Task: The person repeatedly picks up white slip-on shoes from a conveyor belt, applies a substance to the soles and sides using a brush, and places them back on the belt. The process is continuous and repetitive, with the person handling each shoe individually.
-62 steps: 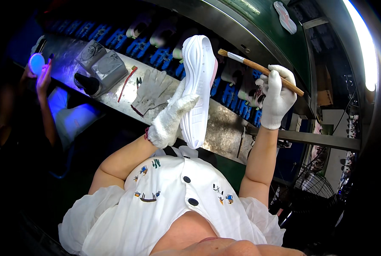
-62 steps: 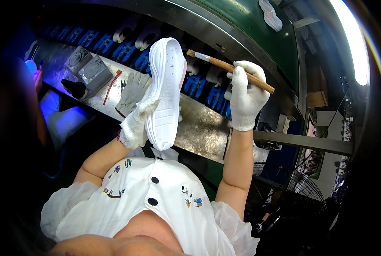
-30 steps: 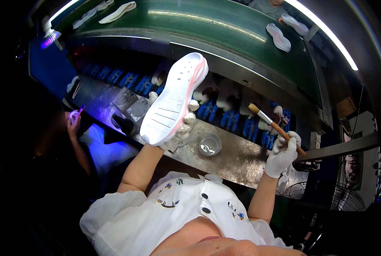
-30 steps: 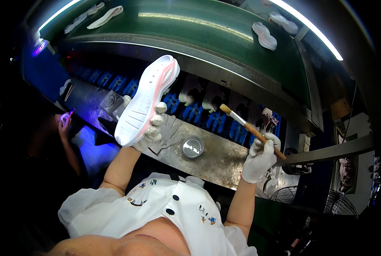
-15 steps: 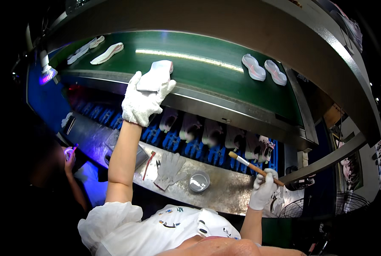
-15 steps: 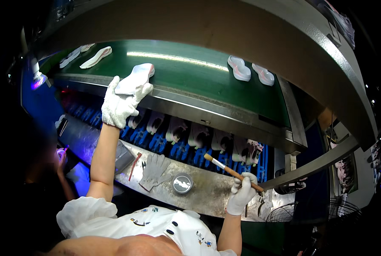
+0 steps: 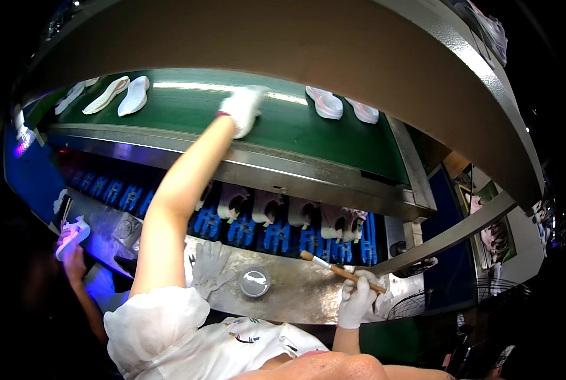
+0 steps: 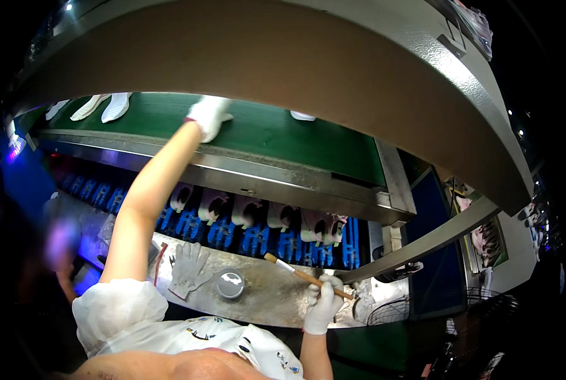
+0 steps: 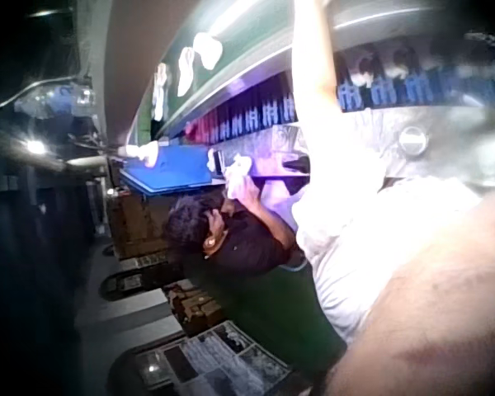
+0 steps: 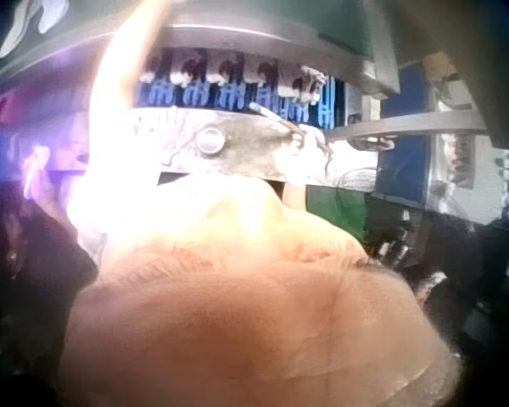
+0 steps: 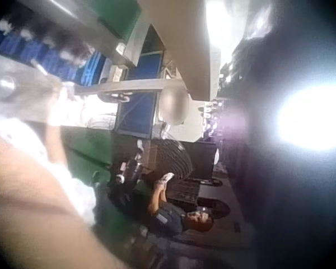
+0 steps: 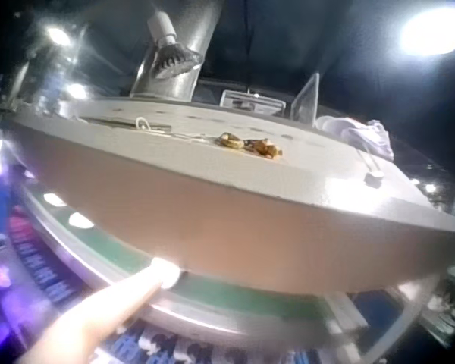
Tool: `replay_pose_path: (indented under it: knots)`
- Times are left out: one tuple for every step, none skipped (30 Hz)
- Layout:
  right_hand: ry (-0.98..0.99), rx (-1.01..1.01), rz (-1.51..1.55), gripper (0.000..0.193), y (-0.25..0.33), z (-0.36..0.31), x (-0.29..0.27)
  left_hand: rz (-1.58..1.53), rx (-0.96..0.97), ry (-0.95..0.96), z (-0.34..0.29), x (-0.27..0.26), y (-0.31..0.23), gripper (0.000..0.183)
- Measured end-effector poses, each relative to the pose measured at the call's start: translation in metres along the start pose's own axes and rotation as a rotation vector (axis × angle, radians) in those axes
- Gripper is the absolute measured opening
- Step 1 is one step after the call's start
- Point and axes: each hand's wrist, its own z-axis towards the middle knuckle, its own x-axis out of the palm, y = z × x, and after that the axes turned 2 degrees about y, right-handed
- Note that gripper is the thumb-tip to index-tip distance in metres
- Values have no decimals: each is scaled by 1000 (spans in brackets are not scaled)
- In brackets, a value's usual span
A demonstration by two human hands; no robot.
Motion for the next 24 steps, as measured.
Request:
replay_pose_path:
  knots:
    - [-19, 15, 31, 13, 0, -1, -3, 22, 1, 27, 19, 28, -33, 50]
    - [-24, 26, 29, 13, 1, -3, -8, 72, 39, 103, 32, 49, -64, 51]
    - [-48, 20, 58, 12, 0, -4, -10, 116, 13, 117, 40, 67, -93, 53]
    - [-88, 45, 52, 12, -1, -5, -12, 181, 52, 207, 42, 78, -116, 53]
    - [-98, 58, 76, 12, -3, -6, -15, 325, 34, 246, 44, 88, -139, 54]
    - [-120, 74, 50, 12, -4, -7, -19, 425, 29, 279, 43, 96, -159, 56]
    - [-133, 90, 35, 12, -5, -8, -22, 524, 26, 315, 45, 99, -173, 58]
    - [-129, 95, 28, 12, -5, -9, -26, 513, 3, 314, 44, 101, -182, 65]
    - [-139, 92, 31, 12, -4, -7, -30, 551, -38, 292, 45, 101, -187, 67]
    - [-151, 94, 32, 12, -5, -7, -32, 579, -85, 316, 43, 100, -187, 69]
    - [-163, 98, 38, 12, -6, -8, -34, 584, -100, 301, 44, 98, -184, 71]
    - [-178, 93, 24, 13, -7, -8, -35, 601, -53, 250, 40, 93, -173, 68]
    - [-154, 90, 39, 14, -8, -8, -36, 630, 34, 280, 37, 84, -159, 61]
    - [-100, 88, 56, 14, -9, -8, -36, 586, 76, 336, 31, 74, -141, 58]
    - [-33, 70, 80, 15, -10, -7, -36, 495, 186, 352, 22, 60, -120, 57]
    - [-32, 94, 71, 15, -13, -7, -35, 530, 216, 271, 12, 44, -100, 56]
    - [-17, 108, 70, 15, -15, -6, -34, 565, 247, 219, 0, 19, -75, 56]
    - [-2, 126, 66, 15, -18, -6, -31, 711, 137, 154, -13, -8, -51, 56]
    - [16, 132, 64, 15, -21, -7, -29, 861, 8, 109, -21, -39, -31, 56]
    - [38, 137, 60, 15, -23, -6, -26, 1008, -112, -79, -38, -64, -15, 57]
    - [50, 157, 55, 14, -25, -7, -24, 1126, -246, -218, -50, -80, -7, 57]
    - [86, 157, 48, 14, -25, -8, -22, 1017, -227, -290, -54, -84, -8, 60]
    - [93, 155, 32, 14, -26, -8, -18, 915, -290, -265, -61, -86, -12, 62]
    - [96, 156, 24, 14, -27, -8, -15, 660, -195, -218, -62, -79, -24, 67]
